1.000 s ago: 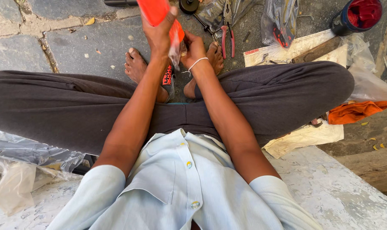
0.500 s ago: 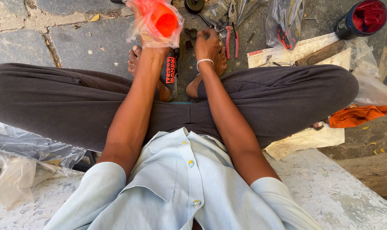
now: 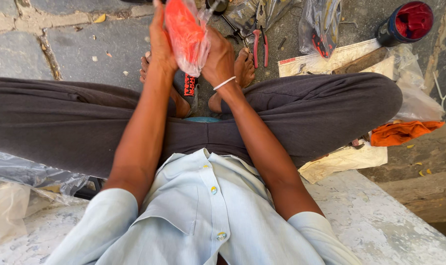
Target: The person is sitting on the ground repairing a bicycle. They use a wrench to tighten bolts on the handlebar stem and then use a screwdriver to open and inspect an orange plastic bottle.
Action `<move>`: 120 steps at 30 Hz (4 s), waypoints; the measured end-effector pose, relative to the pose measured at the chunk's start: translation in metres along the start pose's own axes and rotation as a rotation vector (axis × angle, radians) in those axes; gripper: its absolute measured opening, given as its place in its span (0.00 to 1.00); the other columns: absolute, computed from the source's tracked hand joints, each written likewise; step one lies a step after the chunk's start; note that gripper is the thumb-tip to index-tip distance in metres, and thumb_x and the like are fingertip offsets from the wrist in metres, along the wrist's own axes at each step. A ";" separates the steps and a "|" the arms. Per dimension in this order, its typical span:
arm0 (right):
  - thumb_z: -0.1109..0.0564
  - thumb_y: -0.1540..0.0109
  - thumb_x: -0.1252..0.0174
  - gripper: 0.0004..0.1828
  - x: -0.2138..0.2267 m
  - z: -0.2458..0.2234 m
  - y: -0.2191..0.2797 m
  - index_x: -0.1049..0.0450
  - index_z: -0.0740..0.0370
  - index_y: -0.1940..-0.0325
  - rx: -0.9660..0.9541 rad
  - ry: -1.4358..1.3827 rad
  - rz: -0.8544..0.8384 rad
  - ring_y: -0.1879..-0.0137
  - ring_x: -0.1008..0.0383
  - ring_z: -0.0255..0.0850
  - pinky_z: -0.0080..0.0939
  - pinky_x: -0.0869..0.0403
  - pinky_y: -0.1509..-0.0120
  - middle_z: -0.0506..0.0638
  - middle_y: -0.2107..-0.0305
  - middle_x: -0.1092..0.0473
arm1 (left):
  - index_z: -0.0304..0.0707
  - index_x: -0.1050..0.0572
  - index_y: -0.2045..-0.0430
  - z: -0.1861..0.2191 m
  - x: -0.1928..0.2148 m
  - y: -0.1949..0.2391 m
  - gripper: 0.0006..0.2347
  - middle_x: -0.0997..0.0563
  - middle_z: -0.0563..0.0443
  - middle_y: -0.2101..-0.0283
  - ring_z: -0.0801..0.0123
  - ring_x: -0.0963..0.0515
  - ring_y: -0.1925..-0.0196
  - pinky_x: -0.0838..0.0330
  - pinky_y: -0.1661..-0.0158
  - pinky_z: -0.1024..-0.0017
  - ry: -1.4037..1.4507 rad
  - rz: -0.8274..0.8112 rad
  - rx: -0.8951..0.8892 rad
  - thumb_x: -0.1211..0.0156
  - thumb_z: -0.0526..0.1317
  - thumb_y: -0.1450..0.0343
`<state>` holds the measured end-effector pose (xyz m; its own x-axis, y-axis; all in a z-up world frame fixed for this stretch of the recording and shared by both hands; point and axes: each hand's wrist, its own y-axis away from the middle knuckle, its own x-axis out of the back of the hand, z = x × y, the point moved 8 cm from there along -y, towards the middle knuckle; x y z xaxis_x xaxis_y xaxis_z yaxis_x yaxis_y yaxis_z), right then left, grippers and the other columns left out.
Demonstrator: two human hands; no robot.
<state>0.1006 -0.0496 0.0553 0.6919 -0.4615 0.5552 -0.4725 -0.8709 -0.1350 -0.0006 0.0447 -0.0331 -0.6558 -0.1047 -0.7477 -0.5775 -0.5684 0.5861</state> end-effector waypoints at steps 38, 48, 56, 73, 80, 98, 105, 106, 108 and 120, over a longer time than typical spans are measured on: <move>0.58 0.31 0.41 0.10 0.113 -0.075 0.043 0.25 0.70 0.59 -0.144 -0.252 0.118 0.71 0.25 0.40 0.39 0.29 0.65 0.55 0.74 0.26 | 0.36 0.51 0.35 0.084 0.081 -0.008 0.41 0.40 0.24 0.38 0.30 0.34 0.38 0.40 0.40 0.32 0.315 0.284 -0.406 0.43 0.62 0.37; 0.49 0.29 0.49 0.19 0.074 0.002 0.036 0.28 0.72 0.52 -0.803 -1.155 0.233 0.73 0.24 0.43 0.43 0.24 0.72 0.57 0.74 0.26 | 0.37 0.38 0.39 0.002 -0.084 0.059 0.32 0.31 0.47 0.43 0.53 0.24 0.44 0.27 0.37 0.36 0.205 -0.194 -0.502 0.29 0.54 0.31; 0.47 0.25 0.45 0.24 0.127 -0.108 0.035 0.30 0.70 0.35 0.201 -0.106 0.204 0.35 0.27 0.54 0.49 0.29 0.29 0.63 0.45 0.28 | 0.36 0.28 0.72 0.017 -0.049 0.020 0.12 0.23 0.45 0.73 0.56 0.20 0.71 0.21 0.63 0.53 0.316 0.047 -0.221 0.30 0.39 0.39; 0.60 0.35 0.37 0.08 0.069 -0.097 0.029 0.22 0.66 0.53 0.181 0.032 -0.201 0.59 0.23 0.59 0.53 0.27 0.54 0.63 0.65 0.25 | 0.36 0.30 0.57 -0.003 -0.061 0.063 0.18 0.24 0.46 0.66 0.56 0.22 0.66 0.22 0.66 0.53 0.022 0.186 -0.286 0.29 0.40 0.36; 0.61 0.39 0.39 0.12 0.060 -0.138 0.030 0.24 0.67 0.52 0.410 0.244 -0.180 0.56 0.22 0.62 0.62 0.27 0.50 0.62 0.61 0.26 | 0.30 0.26 0.59 0.025 -0.089 0.058 0.16 0.18 0.40 0.60 0.56 0.18 0.59 0.21 0.55 0.59 0.174 -0.165 -0.244 0.36 0.38 0.38; 0.49 0.27 0.45 0.16 0.065 -0.099 0.053 0.32 0.56 0.39 -0.878 -1.734 -0.068 0.65 0.26 0.35 0.28 0.35 0.70 0.48 0.50 0.28 | 0.34 0.29 0.47 0.067 -0.183 0.133 0.25 0.20 0.40 0.50 0.58 0.18 0.49 0.21 0.48 0.58 0.024 -0.472 -0.544 0.35 0.55 0.29; 0.47 0.22 0.51 0.15 0.055 -0.114 0.055 0.31 0.57 0.38 -0.792 -1.931 -0.242 0.78 0.41 0.26 0.25 0.43 0.75 0.47 0.47 0.26 | 0.28 0.28 0.49 0.057 -0.167 0.107 0.23 0.19 0.38 0.51 0.57 0.17 0.52 0.19 0.52 0.59 0.029 -0.451 -0.382 0.36 0.52 0.26; 0.47 0.23 0.51 0.16 0.053 -0.115 0.054 0.31 0.58 0.39 -0.781 -1.926 -0.253 0.80 0.43 0.26 0.24 0.44 0.77 0.48 0.46 0.26 | 0.27 0.27 0.49 0.058 -0.164 0.104 0.23 0.19 0.38 0.52 0.57 0.17 0.53 0.19 0.53 0.59 0.038 -0.464 -0.371 0.36 0.52 0.26; 0.48 0.26 0.52 0.18 0.052 -0.118 0.051 0.30 0.61 0.39 -0.757 -1.909 -0.268 0.84 0.45 0.24 0.23 0.45 0.79 0.50 0.44 0.26 | 0.26 0.27 0.50 0.055 -0.163 0.095 0.23 0.19 0.37 0.53 0.56 0.16 0.54 0.18 0.56 0.60 0.061 -0.493 -0.344 0.37 0.52 0.26; 0.53 0.32 0.40 0.15 0.129 -0.098 0.004 0.23 0.68 0.48 -0.445 -0.771 -0.134 0.81 0.39 0.25 0.28 0.43 0.80 0.46 0.68 0.26 | 0.28 0.44 0.33 0.061 -0.194 0.199 0.48 0.37 0.33 0.34 0.47 0.42 0.29 0.49 0.36 0.42 -2.219 -0.211 -1.446 0.25 0.62 0.41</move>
<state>0.1342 -0.0956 0.2068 0.8546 -0.4858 -0.1835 -0.4185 -0.8535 0.3105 -0.0182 0.0018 0.2480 -0.4880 -0.0472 0.8715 -0.7719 -0.4428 -0.4562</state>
